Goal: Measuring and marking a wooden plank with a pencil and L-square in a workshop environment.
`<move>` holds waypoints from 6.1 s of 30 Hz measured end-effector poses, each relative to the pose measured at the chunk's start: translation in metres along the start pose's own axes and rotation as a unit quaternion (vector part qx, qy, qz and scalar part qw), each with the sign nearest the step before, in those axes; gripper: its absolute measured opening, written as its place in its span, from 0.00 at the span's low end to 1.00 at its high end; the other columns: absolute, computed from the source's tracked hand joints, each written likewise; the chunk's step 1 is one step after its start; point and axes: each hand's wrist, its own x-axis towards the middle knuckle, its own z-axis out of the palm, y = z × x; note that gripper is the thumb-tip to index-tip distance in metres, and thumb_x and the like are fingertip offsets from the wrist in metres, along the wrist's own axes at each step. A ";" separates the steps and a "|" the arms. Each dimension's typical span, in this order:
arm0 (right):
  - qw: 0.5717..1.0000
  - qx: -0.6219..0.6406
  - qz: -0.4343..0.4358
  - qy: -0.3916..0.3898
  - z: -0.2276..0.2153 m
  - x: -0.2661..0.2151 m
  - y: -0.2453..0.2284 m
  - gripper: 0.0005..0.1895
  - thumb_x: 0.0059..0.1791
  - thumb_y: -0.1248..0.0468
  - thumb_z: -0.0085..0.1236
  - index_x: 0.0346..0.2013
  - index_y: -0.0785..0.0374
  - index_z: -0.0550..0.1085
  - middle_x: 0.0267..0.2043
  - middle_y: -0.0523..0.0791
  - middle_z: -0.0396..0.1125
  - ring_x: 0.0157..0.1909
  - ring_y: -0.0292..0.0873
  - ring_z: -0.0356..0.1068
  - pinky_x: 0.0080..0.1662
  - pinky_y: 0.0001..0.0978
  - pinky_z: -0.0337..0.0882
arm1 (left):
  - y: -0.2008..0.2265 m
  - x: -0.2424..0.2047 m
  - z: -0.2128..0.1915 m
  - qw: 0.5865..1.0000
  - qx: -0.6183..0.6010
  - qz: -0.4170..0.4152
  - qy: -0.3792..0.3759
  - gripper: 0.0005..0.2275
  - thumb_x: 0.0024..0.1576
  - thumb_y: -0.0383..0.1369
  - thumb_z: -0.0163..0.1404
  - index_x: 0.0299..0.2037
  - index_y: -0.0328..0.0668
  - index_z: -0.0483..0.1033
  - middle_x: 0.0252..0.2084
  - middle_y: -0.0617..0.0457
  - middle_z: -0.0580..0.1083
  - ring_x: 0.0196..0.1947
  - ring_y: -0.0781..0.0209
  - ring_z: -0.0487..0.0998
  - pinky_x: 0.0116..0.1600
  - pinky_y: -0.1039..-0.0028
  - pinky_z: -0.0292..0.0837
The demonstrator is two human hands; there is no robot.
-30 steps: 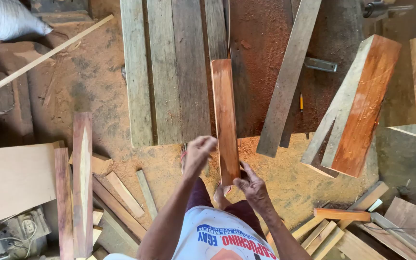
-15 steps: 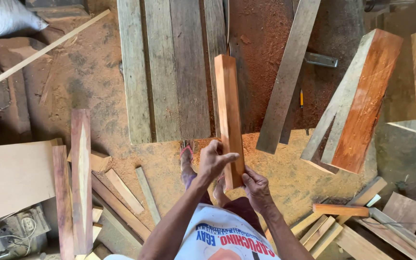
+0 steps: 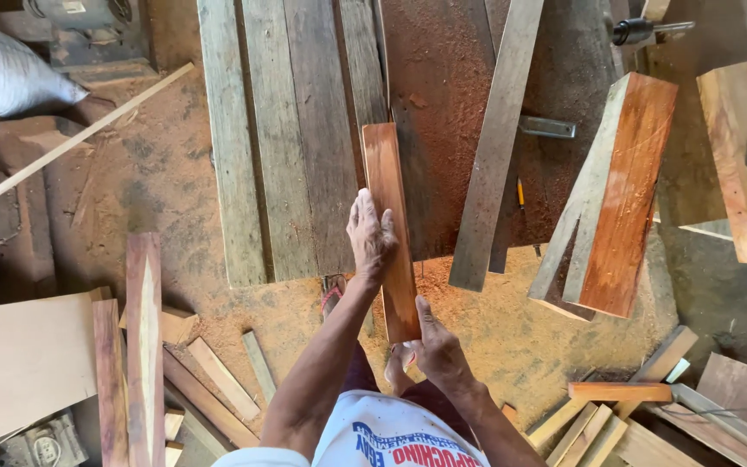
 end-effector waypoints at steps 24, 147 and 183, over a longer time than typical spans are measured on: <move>0.996 -0.009 0.046 -0.079 -0.002 0.039 0.008 0.48 0.42 0.79 0.60 0.73 0.77 0.48 0.34 0.62 0.70 0.33 0.54 0.76 0.37 0.40 0.80 | -0.013 0.042 0.024 1.000 0.002 0.000 -0.004 0.24 0.63 0.29 0.45 0.68 0.22 0.61 0.68 0.30 0.65 0.62 0.33 0.67 0.69 0.57 0.61; 0.993 -0.093 -0.055 -0.052 0.006 0.117 0.045 0.34 0.41 0.85 0.47 0.63 0.90 0.57 0.48 0.72 0.69 0.42 0.59 0.76 0.43 0.37 0.81 | -0.014 0.127 0.038 1.000 -0.004 0.015 -0.001 0.24 0.57 0.24 0.48 0.65 0.19 0.64 0.63 0.30 0.70 0.57 0.32 0.68 0.66 0.57 0.61; 0.995 -0.066 -0.022 -0.070 -0.008 0.110 0.024 0.34 0.43 0.84 0.47 0.64 0.90 0.56 0.45 0.72 0.69 0.43 0.64 0.75 0.45 0.45 0.80 | -0.006 0.113 0.028 1.000 -0.011 0.019 -0.002 0.23 0.61 0.25 0.49 0.66 0.20 0.63 0.58 0.31 0.73 0.54 0.34 0.72 0.68 0.55 0.61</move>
